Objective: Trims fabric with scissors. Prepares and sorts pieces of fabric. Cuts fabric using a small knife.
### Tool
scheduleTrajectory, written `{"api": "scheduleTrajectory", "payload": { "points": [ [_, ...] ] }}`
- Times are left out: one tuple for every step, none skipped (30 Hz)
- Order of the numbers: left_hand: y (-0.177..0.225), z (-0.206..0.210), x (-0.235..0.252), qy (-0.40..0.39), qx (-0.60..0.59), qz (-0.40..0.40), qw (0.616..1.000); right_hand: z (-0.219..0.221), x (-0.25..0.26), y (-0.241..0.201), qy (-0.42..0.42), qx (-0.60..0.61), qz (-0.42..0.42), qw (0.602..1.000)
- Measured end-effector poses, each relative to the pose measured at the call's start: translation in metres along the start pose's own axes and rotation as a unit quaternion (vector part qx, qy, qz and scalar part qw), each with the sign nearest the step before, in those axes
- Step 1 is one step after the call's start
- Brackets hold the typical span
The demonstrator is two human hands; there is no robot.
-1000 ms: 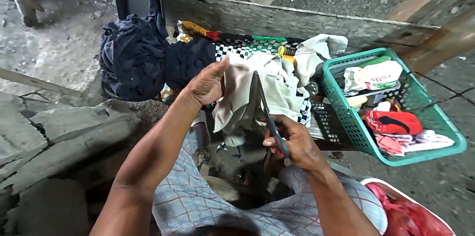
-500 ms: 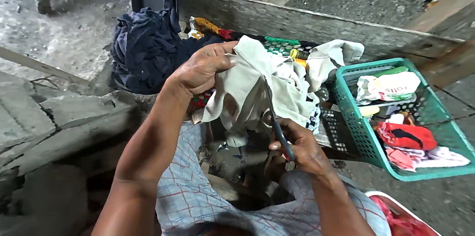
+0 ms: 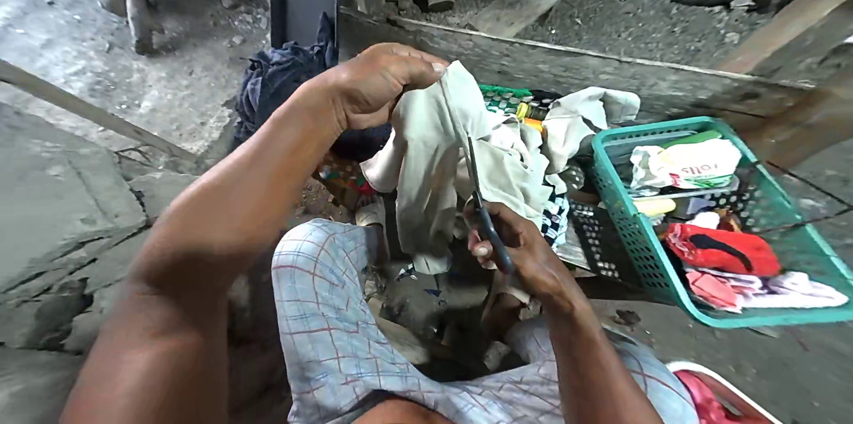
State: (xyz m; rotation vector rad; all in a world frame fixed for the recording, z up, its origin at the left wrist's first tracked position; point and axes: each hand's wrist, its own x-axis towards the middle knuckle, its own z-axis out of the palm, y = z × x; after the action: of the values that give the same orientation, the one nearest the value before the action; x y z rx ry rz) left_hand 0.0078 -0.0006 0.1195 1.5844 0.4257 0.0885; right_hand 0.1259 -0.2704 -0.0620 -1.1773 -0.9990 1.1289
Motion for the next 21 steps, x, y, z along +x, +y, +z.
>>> {"api": "scheduleTrajectory", "payload": {
  "points": [
    [0.007,0.003,-0.001,-0.003,0.007,-0.001,1.000,0.000,-0.001,-0.002,0.001,0.001,-0.004,1.000],
    [0.012,0.007,-0.001,-0.003,0.012,0.002,1.000,-0.001,-0.002,-0.004,0.002,0.002,-0.008,1.000],
    [0.018,0.011,-0.002,-0.004,0.018,0.003,1.000,-0.001,-0.003,-0.006,0.003,0.002,-0.013,1.000],
    [0.023,0.015,-0.002,-0.004,0.026,0.004,1.000,-0.002,-0.004,-0.007,0.004,0.001,-0.018,1.000],
    [0.027,0.018,-0.002,-0.006,0.034,0.005,0.999,-0.003,-0.006,-0.009,0.004,0.000,-0.020,1.000],
    [0.031,0.020,-0.002,-0.006,0.044,0.004,0.999,-0.004,-0.007,-0.009,0.003,0.000,-0.021,1.000],
    [0.034,0.022,-0.001,-0.005,0.057,0.000,0.998,-0.004,-0.008,-0.010,0.002,-0.001,-0.021,1.000],
    [0.037,0.024,-0.001,-0.006,0.065,-0.002,0.998,-0.005,-0.008,-0.011,0.000,-0.004,-0.020,1.000],
    [0.040,0.026,-0.001,-0.006,0.070,-0.005,0.998,-0.005,-0.009,-0.012,-0.001,-0.007,-0.020,1.000],
    [0.043,0.029,-0.001,-0.006,0.073,-0.005,0.997,-0.005,-0.010,-0.013,-0.004,-0.010,-0.020,1.000],
    [0.046,0.032,-0.002,-0.006,0.075,-0.004,0.997,-0.004,-0.011,-0.014,-0.006,-0.014,-0.021,1.000],
    [0.049,0.034,-0.003,-0.006,0.078,-0.003,0.997,-0.003,-0.011,-0.015,-0.003,-0.019,-0.023,1.000],
    [0.052,0.038,-0.004,-0.005,0.080,-0.002,0.997,-0.003,-0.011,-0.016,0.001,-0.021,-0.028,0.999],
    [0.056,0.041,-0.006,-0.001,0.079,0.002,0.997,-0.002,-0.011,-0.016,0.007,-0.019,-0.035,0.999],
    [0.059,0.044,-0.008,0.005,0.079,0.007,0.997,-0.002,-0.011,-0.017,0.013,-0.017,-0.043,0.999],
    [0.063,0.047,-0.010,0.008,0.081,0.011,0.997,-0.002,-0.011,-0.018,0.020,-0.014,-0.050,0.998],
    [0.066,0.049,-0.011,0.012,0.084,0.015,0.996,-0.002,-0.011,-0.020,0.025,-0.010,-0.054,0.998],
    [0.069,0.051,-0.012,0.015,0.090,0.018,0.996,-0.003,-0.011,-0.022,0.028,-0.007,-0.058,0.998],
    [0.071,0.054,-0.013,0.022,0.100,0.019,0.995,-0.003,-0.012,-0.023,0.029,-0.004,-0.063,0.998],
    [0.073,0.056,-0.013,0.028,0.113,0.016,0.993,-0.003,-0.013,-0.025,0.028,-0.003,-0.066,0.997],
    [0.072,0.058,-0.012,0.037,0.127,0.013,0.991,-0.003,-0.013,-0.026,0.030,0.000,-0.068,0.997]
  ]
}}
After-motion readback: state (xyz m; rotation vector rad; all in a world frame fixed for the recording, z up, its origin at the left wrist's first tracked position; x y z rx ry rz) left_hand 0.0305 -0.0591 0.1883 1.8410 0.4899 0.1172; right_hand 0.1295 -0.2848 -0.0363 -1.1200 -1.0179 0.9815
